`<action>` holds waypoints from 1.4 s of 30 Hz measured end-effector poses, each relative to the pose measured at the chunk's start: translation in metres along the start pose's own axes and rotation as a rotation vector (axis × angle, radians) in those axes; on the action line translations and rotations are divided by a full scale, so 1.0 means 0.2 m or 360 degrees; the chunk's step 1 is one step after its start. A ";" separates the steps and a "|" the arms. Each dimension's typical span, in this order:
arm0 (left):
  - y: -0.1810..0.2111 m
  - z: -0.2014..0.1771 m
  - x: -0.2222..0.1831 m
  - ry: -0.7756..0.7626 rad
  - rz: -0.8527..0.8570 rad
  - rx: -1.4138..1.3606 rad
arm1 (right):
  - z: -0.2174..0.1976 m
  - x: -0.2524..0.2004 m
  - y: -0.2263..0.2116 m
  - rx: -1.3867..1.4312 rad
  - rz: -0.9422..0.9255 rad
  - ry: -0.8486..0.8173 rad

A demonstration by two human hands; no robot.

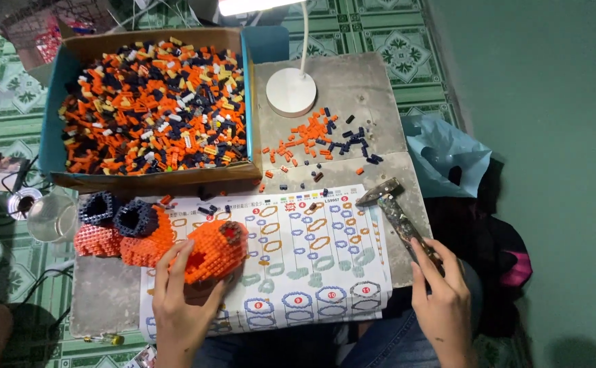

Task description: Assembling a complex 3D model from small interlocking plastic blocks using hands and a small hammer while following a printed instruction sheet.

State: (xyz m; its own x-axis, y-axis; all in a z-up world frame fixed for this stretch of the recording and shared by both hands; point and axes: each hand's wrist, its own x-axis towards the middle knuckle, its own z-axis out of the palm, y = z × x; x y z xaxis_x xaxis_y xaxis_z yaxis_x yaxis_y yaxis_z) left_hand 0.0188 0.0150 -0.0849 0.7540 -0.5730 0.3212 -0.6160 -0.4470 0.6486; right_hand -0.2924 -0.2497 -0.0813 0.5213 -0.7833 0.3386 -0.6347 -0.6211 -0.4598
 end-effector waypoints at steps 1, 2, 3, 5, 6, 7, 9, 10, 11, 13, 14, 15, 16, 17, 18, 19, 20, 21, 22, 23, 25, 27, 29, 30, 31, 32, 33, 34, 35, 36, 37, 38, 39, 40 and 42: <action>0.00 0.01 0.00 -0.0001 -0.0004 0.0000 | 0.00 0.00 -0.01 -0.0001 -0.0001 -0.0004; -0.01 0.01 -0.01 0.0005 -0.0017 -0.0006 | 0.00 0.00 -0.02 -0.0035 -0.0024 0.0007; -0.01 0.02 0.00 0.0013 -0.0027 -0.0013 | 0.01 -0.01 -0.02 -0.0068 -0.0048 0.0022; -0.04 0.04 -0.03 0.0013 -0.0082 0.0033 | 0.02 0.00 -0.01 -0.0068 -0.0043 0.0027; -0.06 0.05 -0.04 0.0012 -0.0138 0.0079 | 0.02 -0.01 -0.01 -0.0069 -0.0038 0.0032; -0.03 0.03 -0.02 0.0010 -0.0137 0.0080 | 0.02 -0.01 -0.01 -0.0069 -0.0035 0.0031; 0.04 0.00 0.02 -0.0029 -0.0232 -0.0034 | 0.02 -0.01 -0.02 -0.0023 -0.0024 0.0031; 0.04 -0.01 0.02 -0.0025 -0.0231 -0.0032 | 0.02 -0.01 -0.02 -0.0020 -0.0026 0.0032; 0.04 -0.01 0.03 -0.0027 -0.0194 -0.0057 | 0.02 -0.02 -0.02 0.0000 0.0000 0.0026; 0.05 -0.02 0.04 -0.0024 -0.0155 -0.0080 | 0.02 -0.02 -0.03 0.0024 0.0025 0.0023; 0.06 -0.02 0.04 -0.0013 -0.0138 -0.0119 | 0.02 -0.03 -0.03 0.0061 0.0043 0.0044; 0.07 -0.02 0.05 -0.0004 -0.0122 -0.0161 | 0.01 -0.03 -0.03 0.0096 0.0061 0.0065; 0.07 -0.02 0.05 -0.0002 -0.0120 -0.0161 | 0.02 -0.04 -0.02 0.0096 0.0060 0.0067; 0.08 -0.02 0.05 0.0000 -0.0151 -0.0144 | 0.02 -0.04 0.00 0.0077 0.0060 0.0051; 0.08 -0.02 0.05 0.0002 -0.0182 -0.0126 | 0.03 -0.04 0.01 0.0058 0.0060 0.0036; 0.11 -0.03 0.06 0.0002 -0.0179 -0.0124 | 0.02 -0.04 0.01 0.0060 0.0062 0.0038; 0.14 -0.04 0.06 0.0014 -0.0192 -0.0050 | 0.01 -0.03 0.00 0.0074 0.0053 0.0057; 0.17 -0.05 0.06 0.0028 -0.0208 0.0026 | 0.00 -0.02 -0.01 0.0089 0.0043 0.0073; 0.18 -0.04 0.07 0.0030 -0.0208 0.0029 | 0.00 -0.03 -0.01 0.0093 0.0042 0.0073; 0.18 -0.04 0.08 -0.0013 -0.0221 0.0002 | 0.01 -0.03 -0.02 0.0105 0.0031 0.0093; 0.18 -0.02 0.09 -0.0049 -0.0228 -0.0020 | 0.02 -0.03 -0.02 0.0125 0.0016 0.0120; 0.16 0.03 0.08 -0.0166 -0.0375 0.0025 | 0.04 -0.04 -0.02 0.0134 0.0014 0.0166; 0.26 0.11 0.12 -0.0222 -0.0228 -0.0096 | 0.05 -0.05 -0.02 0.0134 0.0008 0.0190; 0.31 0.15 0.15 -0.0283 -0.0089 -0.0214 | 0.06 -0.05 -0.01 0.0132 0.0002 0.0202; 0.44 0.18 0.26 -0.0279 -0.0079 -0.0214 | 0.06 -0.05 -0.01 0.0134 0.0002 0.0213; 0.57 0.21 0.37 -0.0305 0.0238 -0.0402 | 0.06 -0.04 -0.01 0.0149 -0.0006 0.0225; 0.69 0.24 0.47 -0.0331 0.0549 -0.0583 | 0.06 -0.05 -0.01 0.0167 -0.0013 0.0228; 0.74 0.33 0.57 -0.0331 0.0551 -0.0577 | 0.06 -0.05 -0.01 0.0173 -0.0013 0.0230; 0.79 0.42 0.68 -0.0352 0.0631 -0.0638 | 0.07 -0.05 -0.01 0.0176 -0.0032 0.0249; 0.85 0.51 0.79 -0.0374 0.0712 -0.0698 | 0.07 -0.05 -0.01 0.0179 -0.0052 0.0268; 0.81 0.68 0.93 -0.0376 0.0726 -0.0698 | 0.08 -0.05 -0.01 0.0179 -0.0047 0.0282; 0.78 0.85 1.06 -0.0354 0.0758 -0.0697 | 0.08 -0.06 -0.01 0.0195 -0.0047 0.0298; 0.76 1.02 1.20 -0.0330 0.0794 -0.0694 | 0.09 -0.06 0.00 0.0213 -0.0049 0.0319; 0.74 1.11 1.31 -0.0330 0.0814 -0.0694 | 0.11 -0.06 0.01 0.0215 -0.0046 0.0338; 0.70 1.29 1.50 -0.0317 0.0896 -0.0532 | 0.14 -0.07 0.03 0.0181 -0.0009 0.0299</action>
State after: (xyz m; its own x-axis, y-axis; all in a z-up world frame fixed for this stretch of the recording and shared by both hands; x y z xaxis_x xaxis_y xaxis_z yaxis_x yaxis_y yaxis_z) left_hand 0.0993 -0.3964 -0.0753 0.2635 -0.7859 0.5595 -0.7741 0.1738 0.6088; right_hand -0.2877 -0.2430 -0.1114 0.4022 -0.7773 0.4837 -0.5583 -0.6270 -0.5433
